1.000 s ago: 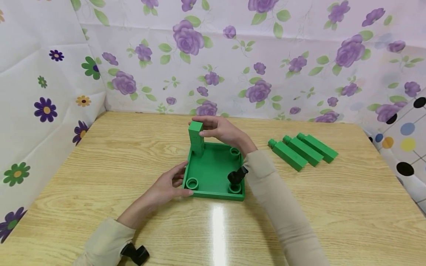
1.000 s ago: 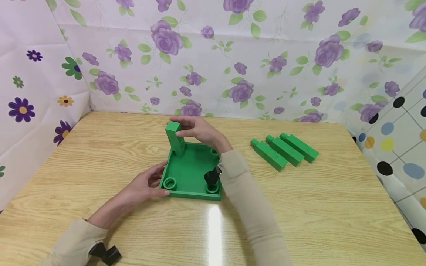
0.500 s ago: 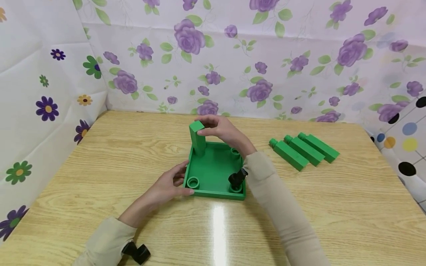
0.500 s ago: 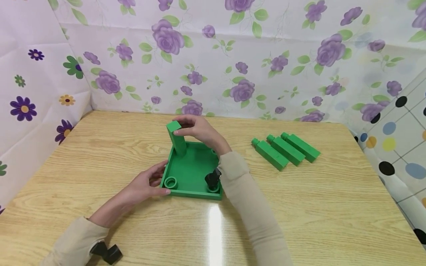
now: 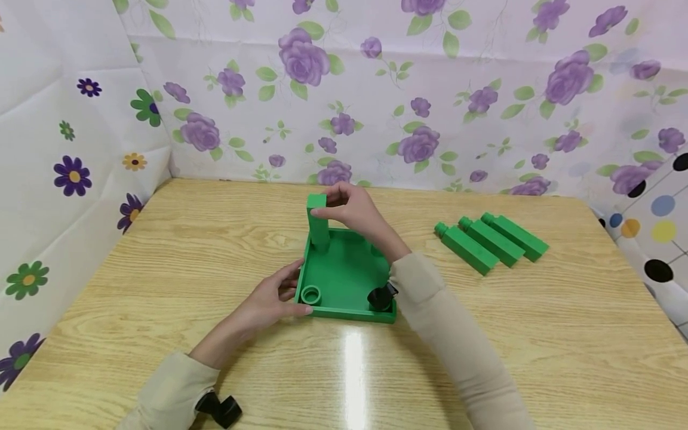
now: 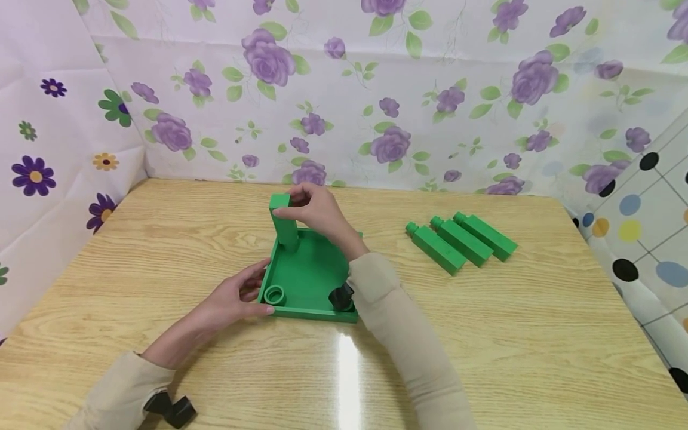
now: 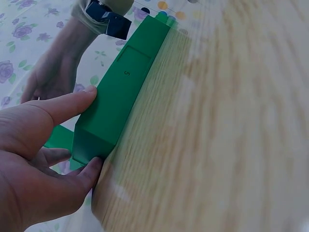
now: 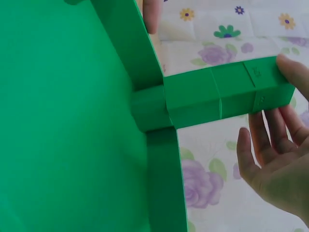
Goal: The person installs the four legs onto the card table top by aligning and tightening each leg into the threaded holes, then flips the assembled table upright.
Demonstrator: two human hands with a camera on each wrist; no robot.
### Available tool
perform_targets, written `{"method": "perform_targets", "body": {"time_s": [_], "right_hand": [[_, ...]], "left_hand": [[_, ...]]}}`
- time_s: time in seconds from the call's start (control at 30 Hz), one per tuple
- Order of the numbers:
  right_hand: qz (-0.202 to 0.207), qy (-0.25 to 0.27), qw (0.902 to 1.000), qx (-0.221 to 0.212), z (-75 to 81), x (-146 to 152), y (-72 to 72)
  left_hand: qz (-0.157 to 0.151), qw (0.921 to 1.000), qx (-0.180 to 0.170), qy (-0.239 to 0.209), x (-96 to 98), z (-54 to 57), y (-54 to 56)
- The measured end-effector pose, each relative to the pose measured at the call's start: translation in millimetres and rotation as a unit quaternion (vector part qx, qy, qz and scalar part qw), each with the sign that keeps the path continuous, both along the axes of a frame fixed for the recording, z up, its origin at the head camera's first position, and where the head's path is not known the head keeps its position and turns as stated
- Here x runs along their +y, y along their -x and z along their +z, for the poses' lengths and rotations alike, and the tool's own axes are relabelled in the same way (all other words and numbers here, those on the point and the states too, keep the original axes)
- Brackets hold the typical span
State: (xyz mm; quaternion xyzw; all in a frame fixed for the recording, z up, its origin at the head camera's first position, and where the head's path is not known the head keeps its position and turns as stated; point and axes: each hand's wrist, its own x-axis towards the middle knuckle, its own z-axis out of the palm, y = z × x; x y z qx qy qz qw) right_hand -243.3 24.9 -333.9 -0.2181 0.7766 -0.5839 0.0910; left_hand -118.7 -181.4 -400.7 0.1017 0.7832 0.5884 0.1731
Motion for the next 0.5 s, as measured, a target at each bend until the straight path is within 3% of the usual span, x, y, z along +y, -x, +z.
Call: {"method": "perform_targets", "body": {"time_s": [0.5], "right_hand": [[-0.041,-0.014,0.9991,0.007,-2.3,-4.5,-4.2]], "left_hand": [[0.005,1.0000,0.000,0.002,0.1,-1.0,-0.2]]}}
